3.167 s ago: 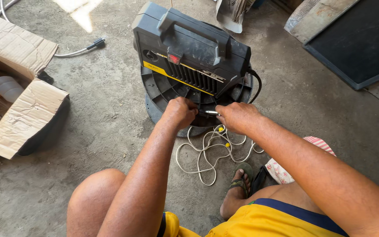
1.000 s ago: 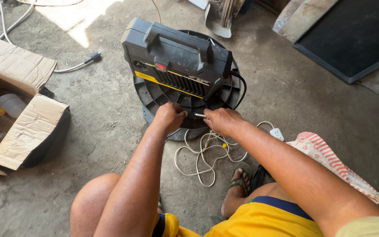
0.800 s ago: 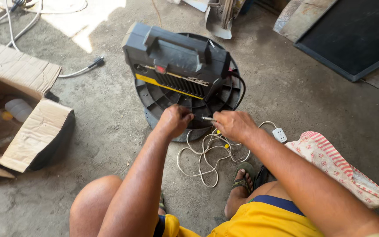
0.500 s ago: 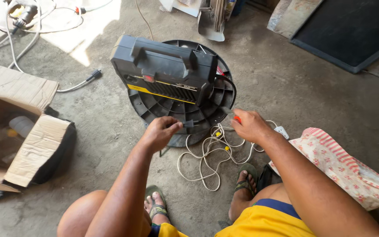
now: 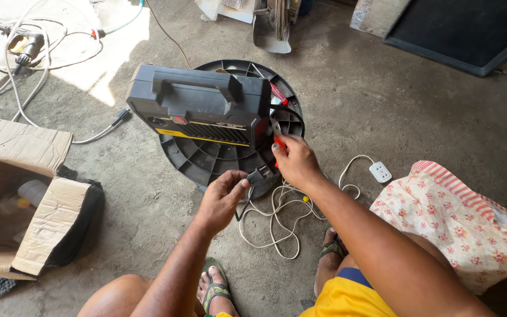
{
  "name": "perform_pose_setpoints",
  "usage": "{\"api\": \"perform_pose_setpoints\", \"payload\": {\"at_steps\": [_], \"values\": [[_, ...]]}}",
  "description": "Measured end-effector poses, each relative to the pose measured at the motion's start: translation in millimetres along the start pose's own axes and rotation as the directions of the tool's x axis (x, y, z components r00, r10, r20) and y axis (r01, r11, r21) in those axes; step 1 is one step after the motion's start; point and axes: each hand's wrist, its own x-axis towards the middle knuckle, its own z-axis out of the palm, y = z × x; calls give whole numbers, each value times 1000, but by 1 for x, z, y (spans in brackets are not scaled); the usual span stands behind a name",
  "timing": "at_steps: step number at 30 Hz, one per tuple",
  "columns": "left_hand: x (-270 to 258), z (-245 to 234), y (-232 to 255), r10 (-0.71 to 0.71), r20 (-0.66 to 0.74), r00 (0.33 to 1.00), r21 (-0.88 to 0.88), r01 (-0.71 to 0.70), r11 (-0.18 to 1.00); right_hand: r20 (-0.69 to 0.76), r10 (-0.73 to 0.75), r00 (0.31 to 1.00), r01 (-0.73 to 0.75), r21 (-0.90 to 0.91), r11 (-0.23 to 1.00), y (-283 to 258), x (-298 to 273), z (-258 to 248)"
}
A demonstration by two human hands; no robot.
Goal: The person sits on the floor and uses a utility knife to strip the outer insulation from a black power cable. They then use a screwdriver to adjust the internal terminals of the cable's plug head.
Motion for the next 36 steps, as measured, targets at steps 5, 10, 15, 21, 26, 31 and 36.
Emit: {"api": "perform_pose_setpoints", "payload": {"at_steps": [5, 10, 15, 21, 26, 31, 36], "values": [[1, 32, 12, 131, -90, 987, -47, -135, 990, 250, 123, 960, -183, 233, 955, -39, -30, -25], [-3, 50, 27, 232, -73, 970, 67, -227, 972, -17, -78, 997, 79, 67, 995, -46, -26, -28], [-11, 57, 32, 339, -55, 939, 42, -337, 940, 9, -268, 963, 265, 124, 956, -40, -29, -43], [-10, 63, 32, 359, -84, 930, -65, -364, 929, 30, -382, 923, 363, 252, 897, -55, -45, -56], [-3, 55, 46, 257, 96, 962, -232, -230, 945, -37, -191, 981, 194, 137, 971, -52, -33, -66], [-10, 51, 61, 306, 96, 947, -35, -304, 952, 125, -146, 981, 103, 301, 948, -42, -24, -69], [-14, 53, 62, 260, 127, 957, -120, -245, 962, 313, 20, 950, -196, 543, 817, -36, -29, -70]]}}
